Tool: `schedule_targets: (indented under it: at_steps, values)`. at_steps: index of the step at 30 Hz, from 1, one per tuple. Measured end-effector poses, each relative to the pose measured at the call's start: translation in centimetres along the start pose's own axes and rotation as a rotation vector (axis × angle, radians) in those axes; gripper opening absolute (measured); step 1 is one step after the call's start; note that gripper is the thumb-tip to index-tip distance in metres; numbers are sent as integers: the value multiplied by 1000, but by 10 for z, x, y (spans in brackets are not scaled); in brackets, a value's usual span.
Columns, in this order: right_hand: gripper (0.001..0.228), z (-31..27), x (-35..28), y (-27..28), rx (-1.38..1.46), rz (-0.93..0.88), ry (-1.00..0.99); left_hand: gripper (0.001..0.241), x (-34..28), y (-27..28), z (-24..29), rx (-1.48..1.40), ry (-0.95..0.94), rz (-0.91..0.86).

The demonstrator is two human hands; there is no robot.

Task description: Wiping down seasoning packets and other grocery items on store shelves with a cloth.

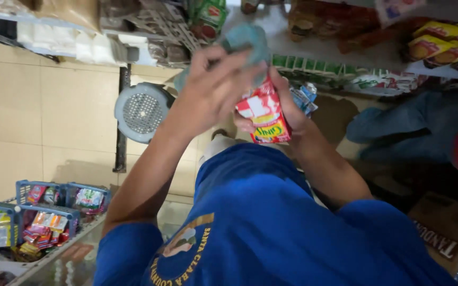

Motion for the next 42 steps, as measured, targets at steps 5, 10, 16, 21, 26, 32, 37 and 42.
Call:
schedule_targets:
  at_steps: [5,10,16,21,26,32,37,42]
  values:
    - [80,30,23,0,-70,179,-129,32,-16,32,13,-98,3,-7]
    - [72,51,27,-16,105,139,-39,30,-33,40,-26,-12,-73,2]
    - [77,64,27,-21,-14,242,16,25,-47,90,-53,-477,376,309]
    - [80,78,28,18,-328,379,76,25,-66,88,-42,-599,149,195]
    - [73,78,20,19,-394,441,140,17,-65,112,-27,-794,169,91]
    - [77,62,34,1,-427,378,213,23,-80,119,-39,-891,395,239]
    - [78,72,28,7,-412,327,241,18,-78,113,-31,-606,253,282]
    - [73,44,35,-3,-355,561,164,14,-65,119,-7,-508,149,119]
Point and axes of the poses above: each hand's wrist, its own x-axis towards the middle knuckle, its own y-axis out of the back of the hand, z = x × y, the point moved 4 cm from there along x, towards the middle knuckle, and after that the axes turned 14 degrees about -x, right-handed, at the moved point
